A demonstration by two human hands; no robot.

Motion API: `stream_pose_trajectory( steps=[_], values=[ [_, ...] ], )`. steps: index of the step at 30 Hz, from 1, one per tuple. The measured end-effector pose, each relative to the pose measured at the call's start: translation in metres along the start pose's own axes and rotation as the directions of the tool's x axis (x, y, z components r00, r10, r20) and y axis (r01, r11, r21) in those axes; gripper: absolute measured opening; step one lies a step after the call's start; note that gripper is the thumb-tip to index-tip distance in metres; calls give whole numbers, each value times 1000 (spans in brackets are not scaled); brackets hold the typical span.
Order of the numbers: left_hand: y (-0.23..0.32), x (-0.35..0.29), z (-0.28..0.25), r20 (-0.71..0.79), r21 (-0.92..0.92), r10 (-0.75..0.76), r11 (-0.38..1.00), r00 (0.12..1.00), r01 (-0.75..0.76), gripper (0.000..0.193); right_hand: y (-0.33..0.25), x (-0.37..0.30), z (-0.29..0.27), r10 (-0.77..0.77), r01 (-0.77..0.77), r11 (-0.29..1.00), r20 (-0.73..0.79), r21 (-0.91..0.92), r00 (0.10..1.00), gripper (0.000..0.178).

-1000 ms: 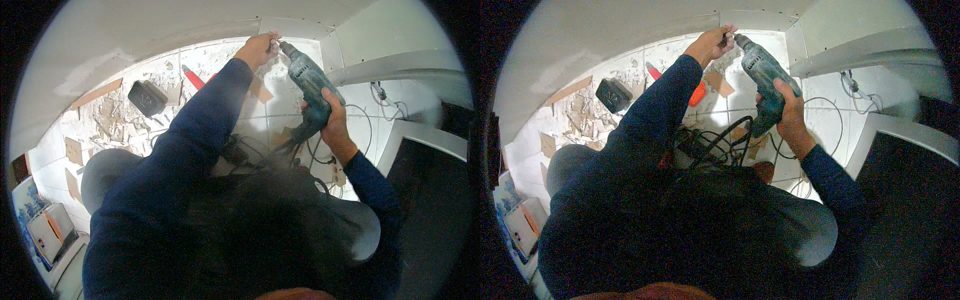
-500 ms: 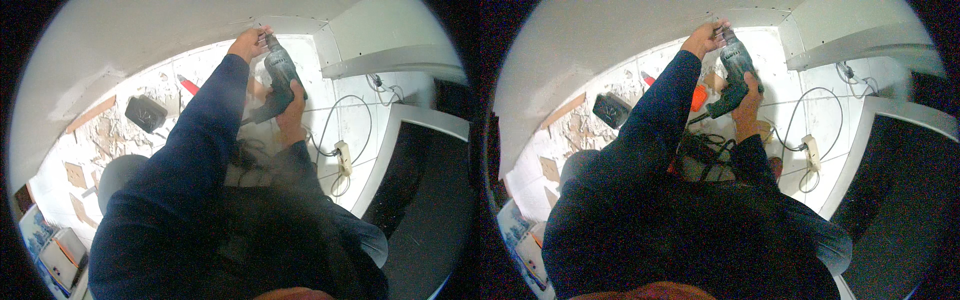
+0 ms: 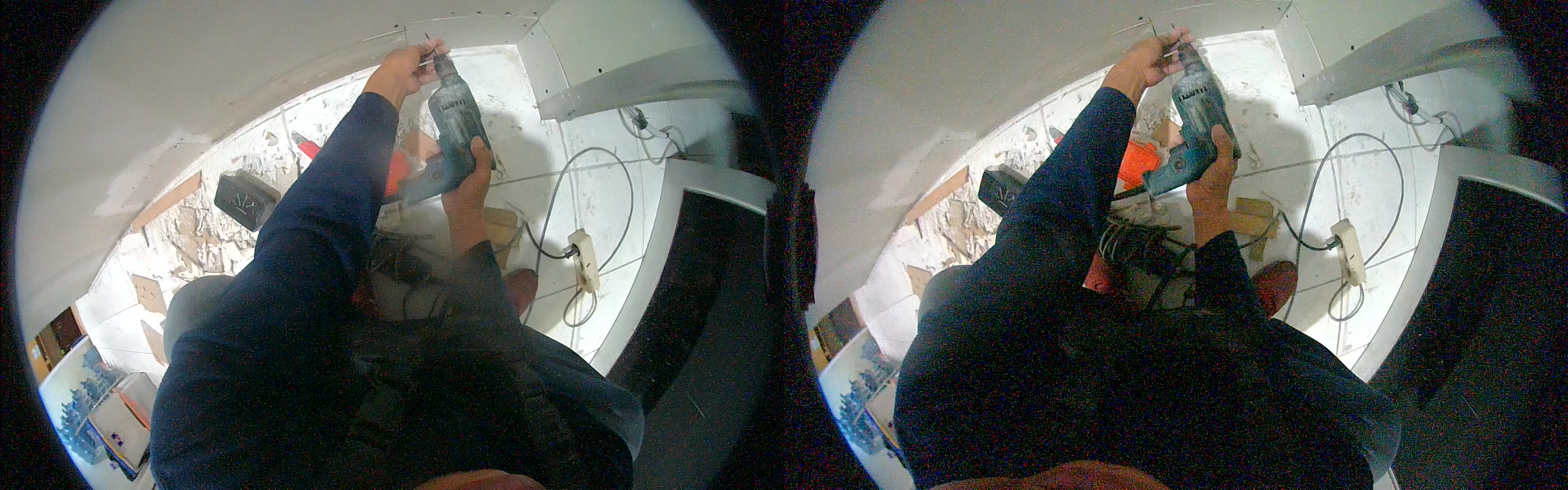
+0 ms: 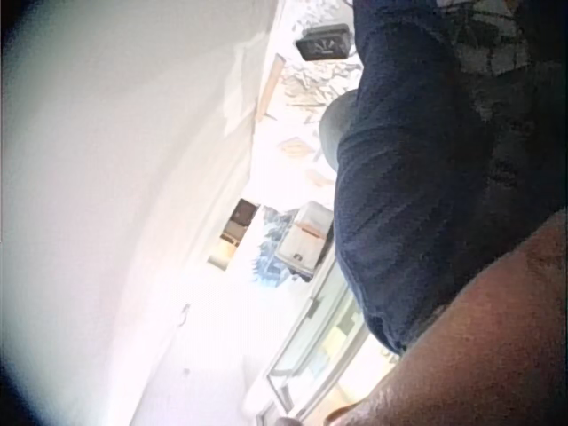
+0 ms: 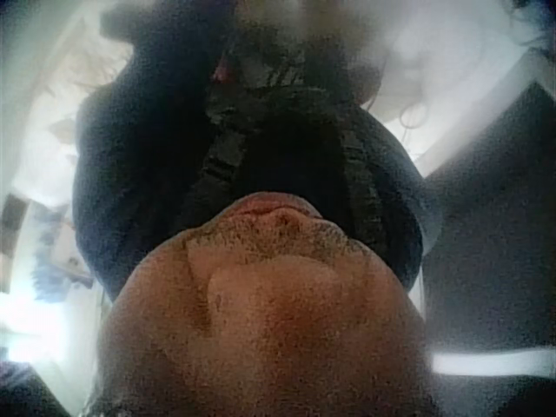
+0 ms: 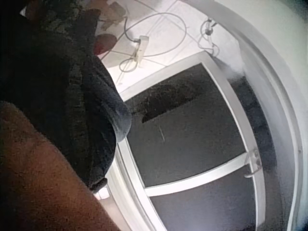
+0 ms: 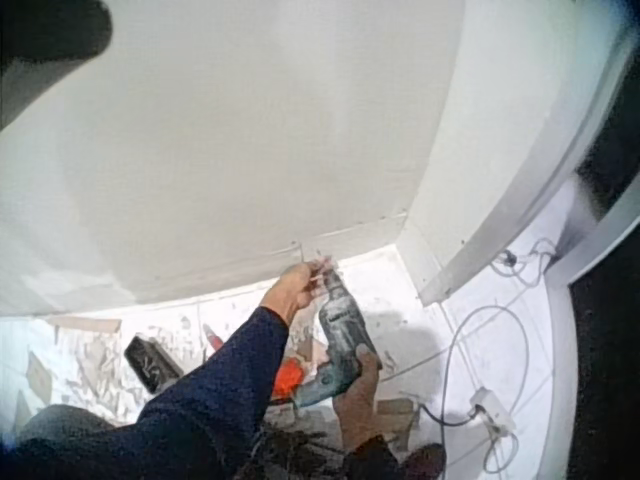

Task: The person uses a power drill to create several holes along a line in a drywall panel, occasionally pausing to mark or check the surface with their hand.

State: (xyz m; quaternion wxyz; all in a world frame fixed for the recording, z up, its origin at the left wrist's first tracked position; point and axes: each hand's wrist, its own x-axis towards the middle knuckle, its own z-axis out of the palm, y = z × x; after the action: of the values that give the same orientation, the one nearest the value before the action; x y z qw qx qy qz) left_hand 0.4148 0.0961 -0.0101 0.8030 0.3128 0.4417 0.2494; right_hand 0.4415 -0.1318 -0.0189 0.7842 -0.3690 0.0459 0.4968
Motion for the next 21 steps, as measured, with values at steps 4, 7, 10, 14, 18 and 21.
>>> stream_pose_trajectory(
  steps=[4,7,10,14,18,21],
  values=[
    [1,-2,3,-1,6,21,1000,1000,-21,22,-3,-1,4,-28,28,999,6,-17,1000,41],
    [0,-1,1,1,-3,8,1000,1000,-8,21,-6,-5,10,4,-3,1000,11,-19,1000,43],
    [2,-1,2,9,-43,8,999,1000,-8,22,-10,-7,15,33,-33,999,47,-8,998,45],
    [6,-5,5,-2,-36,22,999,1000,-22,24,-11,-7,19,31,-31,999,69,8,997,46],
    [10,-3,-4,-12,7,55,998,998,-55,26,-8,-10,29,38,-40,999,85,23,996,46],
    [6,-7,2,-7,-7,41,999,999,-41,25,-9,-10,28,19,-18,1000,68,-11,998,46]
  ],
)
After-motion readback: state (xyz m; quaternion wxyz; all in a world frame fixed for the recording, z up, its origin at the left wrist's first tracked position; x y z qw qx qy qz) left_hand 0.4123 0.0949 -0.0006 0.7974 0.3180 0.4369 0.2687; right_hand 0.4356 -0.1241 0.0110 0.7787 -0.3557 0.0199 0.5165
